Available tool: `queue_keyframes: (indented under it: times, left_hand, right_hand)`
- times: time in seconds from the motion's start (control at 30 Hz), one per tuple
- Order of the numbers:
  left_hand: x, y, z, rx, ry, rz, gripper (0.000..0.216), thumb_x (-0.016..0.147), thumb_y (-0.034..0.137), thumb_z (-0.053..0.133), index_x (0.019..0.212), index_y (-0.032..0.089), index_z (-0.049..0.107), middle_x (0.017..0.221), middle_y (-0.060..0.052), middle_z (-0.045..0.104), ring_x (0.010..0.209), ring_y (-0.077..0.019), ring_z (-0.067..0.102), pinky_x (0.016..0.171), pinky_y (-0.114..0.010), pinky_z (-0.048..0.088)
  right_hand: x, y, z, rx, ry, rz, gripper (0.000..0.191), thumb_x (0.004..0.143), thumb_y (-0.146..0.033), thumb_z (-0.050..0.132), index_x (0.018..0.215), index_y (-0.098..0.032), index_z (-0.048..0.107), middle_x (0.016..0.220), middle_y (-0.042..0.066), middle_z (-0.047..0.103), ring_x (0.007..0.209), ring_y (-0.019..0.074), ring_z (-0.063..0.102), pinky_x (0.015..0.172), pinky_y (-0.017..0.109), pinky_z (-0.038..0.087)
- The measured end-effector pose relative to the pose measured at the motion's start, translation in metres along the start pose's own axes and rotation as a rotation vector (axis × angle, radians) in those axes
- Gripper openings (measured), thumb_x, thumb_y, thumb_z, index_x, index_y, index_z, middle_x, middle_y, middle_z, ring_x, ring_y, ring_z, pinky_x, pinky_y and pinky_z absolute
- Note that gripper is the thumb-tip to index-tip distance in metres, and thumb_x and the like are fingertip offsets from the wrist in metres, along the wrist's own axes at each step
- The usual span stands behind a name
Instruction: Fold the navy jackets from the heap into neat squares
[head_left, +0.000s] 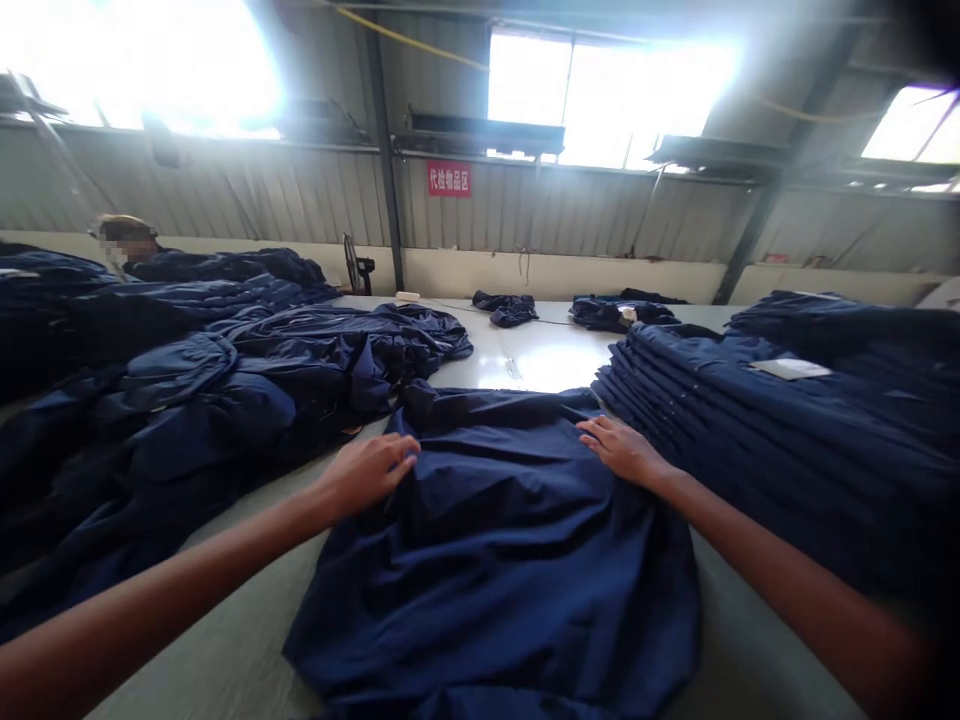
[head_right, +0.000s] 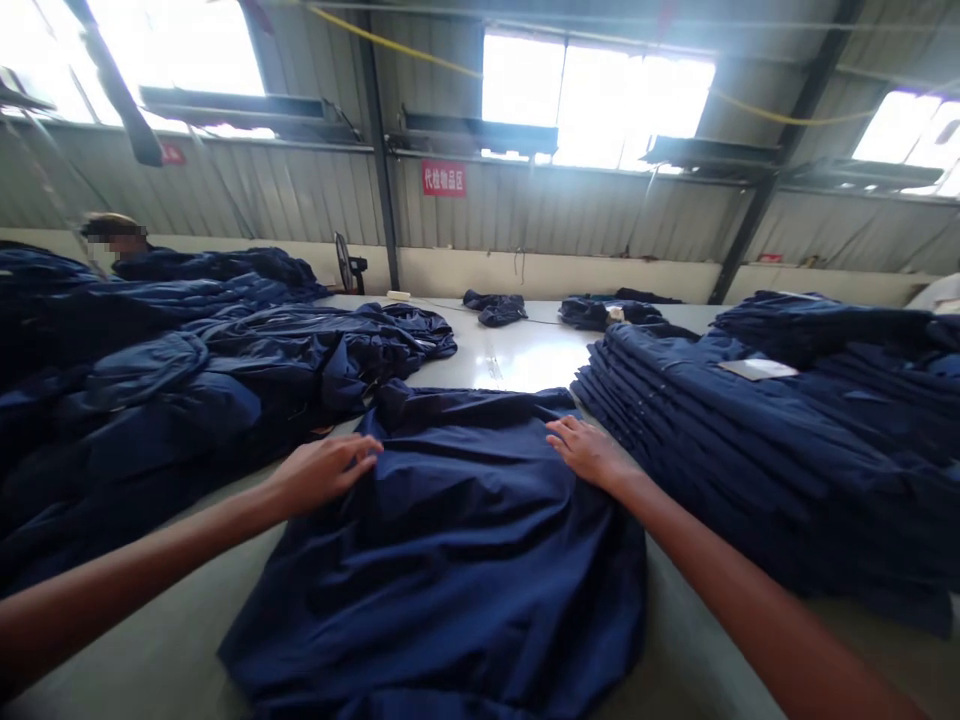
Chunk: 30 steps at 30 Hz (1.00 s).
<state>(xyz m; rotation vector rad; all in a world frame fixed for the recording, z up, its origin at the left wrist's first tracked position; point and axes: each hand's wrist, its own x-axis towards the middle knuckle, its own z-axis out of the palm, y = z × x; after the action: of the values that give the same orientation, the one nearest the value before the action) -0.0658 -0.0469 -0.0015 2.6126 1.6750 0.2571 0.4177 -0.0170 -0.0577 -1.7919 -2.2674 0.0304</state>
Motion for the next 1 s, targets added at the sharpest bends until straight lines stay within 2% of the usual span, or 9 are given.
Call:
queue_keyframes:
  times: [0.07, 0.2, 0.27, 0.37, 0.5, 0.63, 0.8, 0.9, 1.0]
  left_hand:
    - [0.057, -0.007, 0.001, 0.018, 0.1, -0.043, 0.043, 0.104, 0.038, 0.042, 0.14, 0.033, 0.065, 0.139, -0.003, 0.07, 0.123, -0.0246, 0.067, 0.103, -0.035, 0.052]
    - [0.155, -0.024, 0.01, 0.091, 0.124, -0.057, 0.05, 0.096, 0.018, 0.047, 0.14, 0.032, 0.066, 0.142, -0.004, 0.068, 0.128, -0.0252, 0.063, 0.109, -0.037, 0.049]
    - [0.188, -0.036, 0.014, 0.122, 0.114, -0.074, 0.055, 0.091, 0.012, 0.051, 0.14, 0.03, 0.067, 0.141, -0.007, 0.068, 0.13, -0.0285, 0.061, 0.11, -0.041, 0.048]
    - [0.219, -0.059, 0.019, 0.152, 0.039, -0.106, 0.054, 0.085, 0.013, 0.06, 0.136, 0.031, 0.07, 0.132, -0.011, 0.074, 0.13, -0.0312, 0.062, 0.111, -0.046, 0.046]
    - [0.232, -0.095, 0.022, 0.156, -0.049, -0.171, 0.04, 0.084, 0.016, 0.064, 0.119, 0.031, 0.076, 0.118, -0.011, 0.078, 0.119, -0.0319, 0.069, 0.106, -0.044, 0.049]
    - [0.228, -0.117, 0.022, 0.145, 0.043, -0.287, 0.044, 0.094, 0.02, 0.052, 0.134, 0.027, 0.068, 0.135, -0.014, 0.069, 0.116, -0.0334, 0.07, 0.098, -0.043, 0.053]
    - [0.228, -0.112, 0.029, 0.087, 0.137, -0.397, 0.044, 0.096, 0.018, 0.044, 0.135, 0.023, 0.065, 0.134, -0.014, 0.067, 0.111, -0.0303, 0.071, 0.096, -0.039, 0.054]
    - [0.23, -0.105, 0.03, 0.041, 0.152, -0.45, 0.039, 0.093, 0.018, 0.046, 0.124, 0.02, 0.071, 0.129, -0.015, 0.069, 0.11, -0.0301, 0.071, 0.095, -0.038, 0.055]
    - [0.232, -0.104, 0.025, 0.01, 0.184, -0.474, 0.04, 0.093, 0.018, 0.046, 0.124, 0.019, 0.071, 0.13, -0.016, 0.069, 0.112, -0.0308, 0.07, 0.096, -0.038, 0.055]
  right_hand:
    - [0.036, -0.007, -0.005, -0.012, 0.084, 0.044, 0.05, 0.107, -0.041, 0.04, 0.151, -0.023, 0.055, 0.154, 0.012, 0.057, 0.14, 0.0264, 0.054, 0.118, 0.039, 0.041]
    - [0.115, -0.004, -0.004, -0.048, 0.085, 0.167, 0.052, 0.108, -0.027, 0.03, 0.154, -0.015, 0.052, 0.155, 0.015, 0.056, 0.137, 0.0247, 0.056, 0.113, 0.034, 0.043]
    - [0.145, 0.006, 0.001, -0.08, 0.053, 0.196, 0.054, 0.104, -0.016, 0.029, 0.153, -0.017, 0.053, 0.152, 0.014, 0.059, 0.134, 0.0248, 0.058, 0.11, 0.036, 0.045]
    - [0.168, 0.024, 0.009, -0.146, -0.051, 0.183, 0.059, 0.092, -0.007, 0.045, 0.146, -0.022, 0.062, 0.142, 0.013, 0.067, 0.135, 0.0286, 0.057, 0.111, 0.043, 0.043]
    - [0.174, 0.045, 0.008, -0.224, -0.119, 0.118, 0.054, 0.086, -0.006, 0.053, 0.132, -0.026, 0.072, 0.133, 0.011, 0.071, 0.133, 0.0296, 0.057, 0.118, 0.046, 0.034]
    - [0.176, 0.054, 0.003, -0.28, -0.053, 0.158, 0.05, 0.095, -0.013, 0.046, 0.14, -0.024, 0.066, 0.138, 0.015, 0.066, 0.132, 0.0328, 0.054, 0.111, 0.046, 0.038]
    - [0.173, 0.042, 0.021, -0.311, -0.059, 0.201, 0.054, 0.093, -0.013, 0.049, 0.144, -0.023, 0.063, 0.136, 0.015, 0.066, 0.121, 0.0317, 0.061, 0.099, 0.043, 0.046]
    - [0.167, 0.034, 0.026, -0.316, -0.01, 0.198, 0.045, 0.097, -0.013, 0.044, 0.13, -0.023, 0.072, 0.13, 0.015, 0.069, 0.126, 0.0326, 0.057, 0.103, 0.046, 0.043]
    - [0.162, 0.035, 0.021, -0.311, 0.104, 0.261, 0.048, 0.1, -0.015, 0.036, 0.131, -0.021, 0.072, 0.133, 0.018, 0.067, 0.132, 0.0357, 0.05, 0.108, 0.049, 0.039]
